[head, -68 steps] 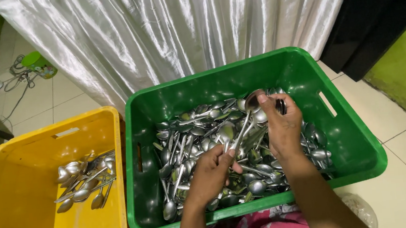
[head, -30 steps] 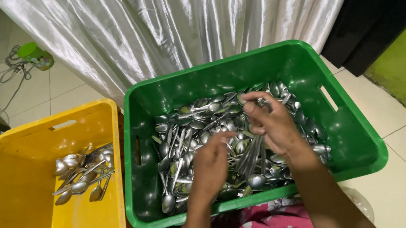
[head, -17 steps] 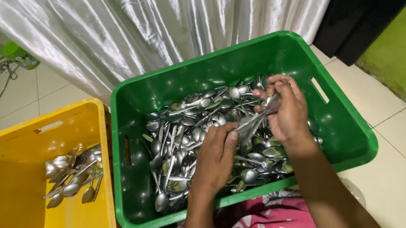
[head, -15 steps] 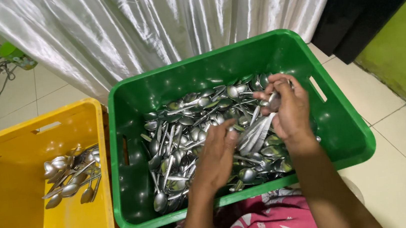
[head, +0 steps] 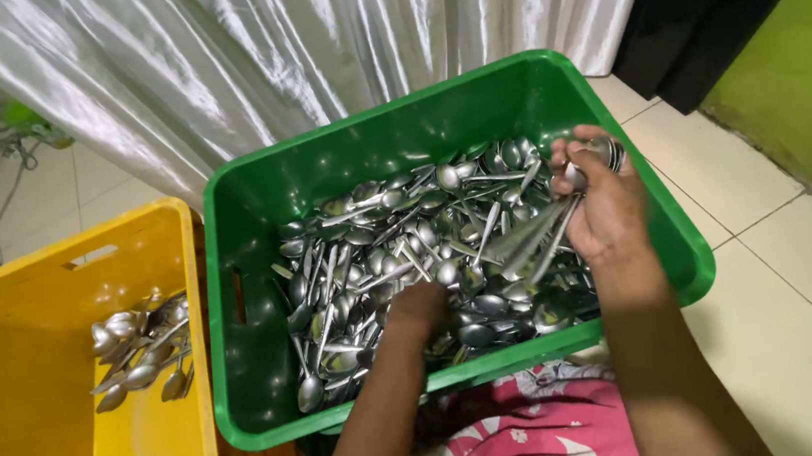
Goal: The person sorts metal spoons and forks from a green bin, aligning them by hand and bundling them with rubber bands. Bundled sets are placed into a yellow bin. The person continues to gather and align spoons from the green bin.
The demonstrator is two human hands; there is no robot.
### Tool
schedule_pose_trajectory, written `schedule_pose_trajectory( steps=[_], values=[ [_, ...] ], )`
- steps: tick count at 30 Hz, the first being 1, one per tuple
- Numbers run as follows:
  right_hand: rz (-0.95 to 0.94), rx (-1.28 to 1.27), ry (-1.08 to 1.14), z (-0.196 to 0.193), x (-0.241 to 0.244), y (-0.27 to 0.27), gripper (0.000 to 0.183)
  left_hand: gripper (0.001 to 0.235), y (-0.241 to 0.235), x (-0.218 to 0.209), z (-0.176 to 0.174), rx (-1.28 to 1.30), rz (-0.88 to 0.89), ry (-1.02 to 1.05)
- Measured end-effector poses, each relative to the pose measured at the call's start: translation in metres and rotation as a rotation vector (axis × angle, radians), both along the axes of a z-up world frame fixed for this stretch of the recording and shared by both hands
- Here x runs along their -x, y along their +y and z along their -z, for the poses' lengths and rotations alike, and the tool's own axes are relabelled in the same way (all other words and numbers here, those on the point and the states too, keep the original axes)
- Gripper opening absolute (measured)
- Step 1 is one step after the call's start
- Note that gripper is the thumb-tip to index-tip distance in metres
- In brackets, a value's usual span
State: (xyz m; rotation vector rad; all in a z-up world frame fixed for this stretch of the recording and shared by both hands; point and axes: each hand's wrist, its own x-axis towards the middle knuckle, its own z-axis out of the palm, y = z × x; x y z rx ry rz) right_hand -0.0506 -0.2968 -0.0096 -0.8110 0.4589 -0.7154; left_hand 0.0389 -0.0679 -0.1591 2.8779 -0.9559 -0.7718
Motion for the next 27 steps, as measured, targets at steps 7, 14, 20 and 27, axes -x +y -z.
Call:
schedule_pose_trajectory(
  steps=[7,14,20,27],
  values=[
    [-0.175,0.047,0.05,-0.011,0.015,0.002,0.018,0.023,0.043,0.05,-0.111,0.57,-0.269,0.199],
    [-0.223,0.043,0.036,-0.003,0.01,0.01,0.02,0.057,0.011,0.014,-0.059,0.237,-0.089,-0.076],
    [-0.258,0.032,0.014,-0.01,0.005,0.019,0.018,0.047,-0.016,-0.006,0.005,-0.11,0.244,-0.117],
    [-0.267,0.017,0.017,-0.018,0.006,0.016,0.02,0.026,-0.003,-0.026,0.05,-0.173,0.262,-0.233]
  ],
)
